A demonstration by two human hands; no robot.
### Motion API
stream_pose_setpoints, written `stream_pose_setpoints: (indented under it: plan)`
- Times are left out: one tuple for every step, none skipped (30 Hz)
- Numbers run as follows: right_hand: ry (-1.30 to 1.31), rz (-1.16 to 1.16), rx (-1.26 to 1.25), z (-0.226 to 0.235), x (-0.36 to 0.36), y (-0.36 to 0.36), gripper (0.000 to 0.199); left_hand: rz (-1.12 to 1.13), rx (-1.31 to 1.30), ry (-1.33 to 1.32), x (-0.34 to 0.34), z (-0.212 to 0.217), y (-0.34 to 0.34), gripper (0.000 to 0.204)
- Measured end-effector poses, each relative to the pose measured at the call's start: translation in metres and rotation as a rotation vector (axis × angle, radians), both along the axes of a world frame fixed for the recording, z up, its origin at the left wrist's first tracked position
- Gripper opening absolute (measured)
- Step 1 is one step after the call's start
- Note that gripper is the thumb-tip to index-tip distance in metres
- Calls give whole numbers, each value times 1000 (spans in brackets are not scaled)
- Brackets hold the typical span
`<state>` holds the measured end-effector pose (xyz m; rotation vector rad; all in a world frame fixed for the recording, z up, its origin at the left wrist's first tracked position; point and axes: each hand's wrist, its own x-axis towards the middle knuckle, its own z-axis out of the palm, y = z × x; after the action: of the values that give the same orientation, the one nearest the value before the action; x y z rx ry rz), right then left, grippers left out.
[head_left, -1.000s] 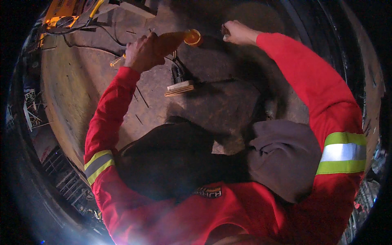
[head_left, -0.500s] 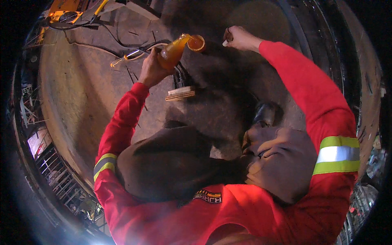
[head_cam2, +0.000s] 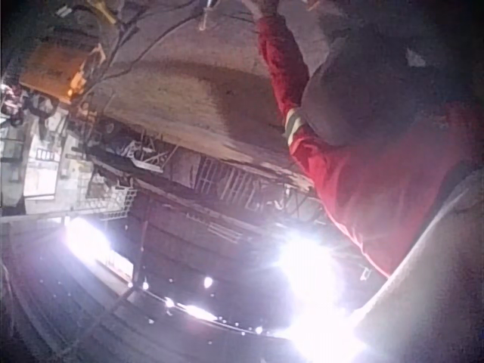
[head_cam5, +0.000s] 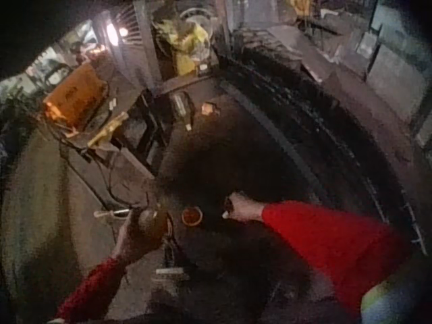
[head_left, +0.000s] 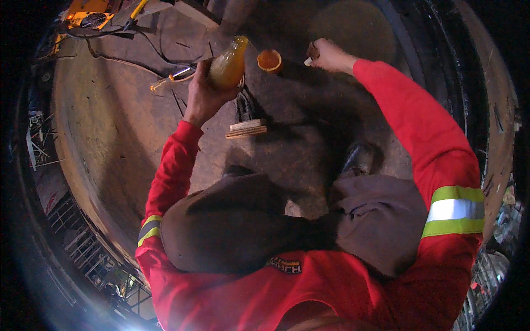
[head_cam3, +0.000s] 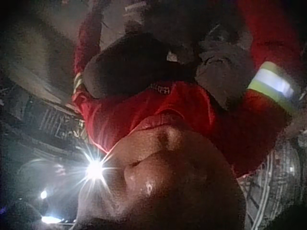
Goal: The person pours a yellow liquid from a bottle into a small cup, then handles a can and a brush. They later pick up and unfold a large dark sheet of material.
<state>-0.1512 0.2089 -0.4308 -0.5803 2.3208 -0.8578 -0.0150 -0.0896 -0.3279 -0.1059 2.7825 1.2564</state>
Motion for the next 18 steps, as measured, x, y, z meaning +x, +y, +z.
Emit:
stream_pose_setpoints:
  plan:
    - [7, 6, -7, -2, 0, 1, 26, 3, 64, 1, 0, -9, 0, 71]
    - [15, 18, -20, -4, 0, -2, 26, 13, 122, 3, 3, -17, -3, 70]
    - [36, 9, 10, -5, 1, -3, 26, 39, 129, -10, 8, -30, -5, 70]
    - [57, -1, 40, -5, 3, -4, 26, 65, 136, -23, 14, -45, -6, 69]
    - [80, -14, 76, -3, 4, -3, 26, 88, 149, -35, 16, -50, -3, 69]
    - [45, -9, 62, 0, 5, -2, 26, 84, 70, -52, 18, -54, -1, 68]
    - [9, -4, 48, 4, 5, 0, 26, 82, -11, -70, 21, -57, 1, 67]
    - [-28, 2, 33, 4, 5, 1, 26, 80, -92, -88, 24, -58, 3, 66]
    - [-28, -1, 38, 4, 5, 0, 26, 86, -87, -43, 27, -68, 1, 63]
    - [-28, -3, 42, 4, 5, 0, 26, 81, -114, -25, 27, -74, -1, 62]
    - [-28, -7, 51, -1, 5, 3, 26, 74, -137, -7, 27, -76, 0, 61]
    - [0, 0, 64, -6, 4, 6, 26, 66, -161, 12, 25, -79, 0, 60]
    - [29, 7, 76, -10, 3, 9, 25, 65, -180, 23, 24, -82, 2, 60]
    - [56, 20, 80, -8, 3, 5, 25, 69, -209, 33, 23, -82, 2, 59]
    - [21, 17, 64, -5, 4, 3, 25, 72, -237, 43, 23, -83, 0, 59]
    - [-14, 13, 49, -2, 5, 3, 25, 68, -260, 38, 24, -83, -3, 59]
    - [-46, 4, 38, 1, 5, 4, 25, 58, -278, 37, 23, -85, -5, 60]
    - [-39, -1, 29, -3, 4, 5, 26, 49, -296, 36, 23, -88, -8, 60]
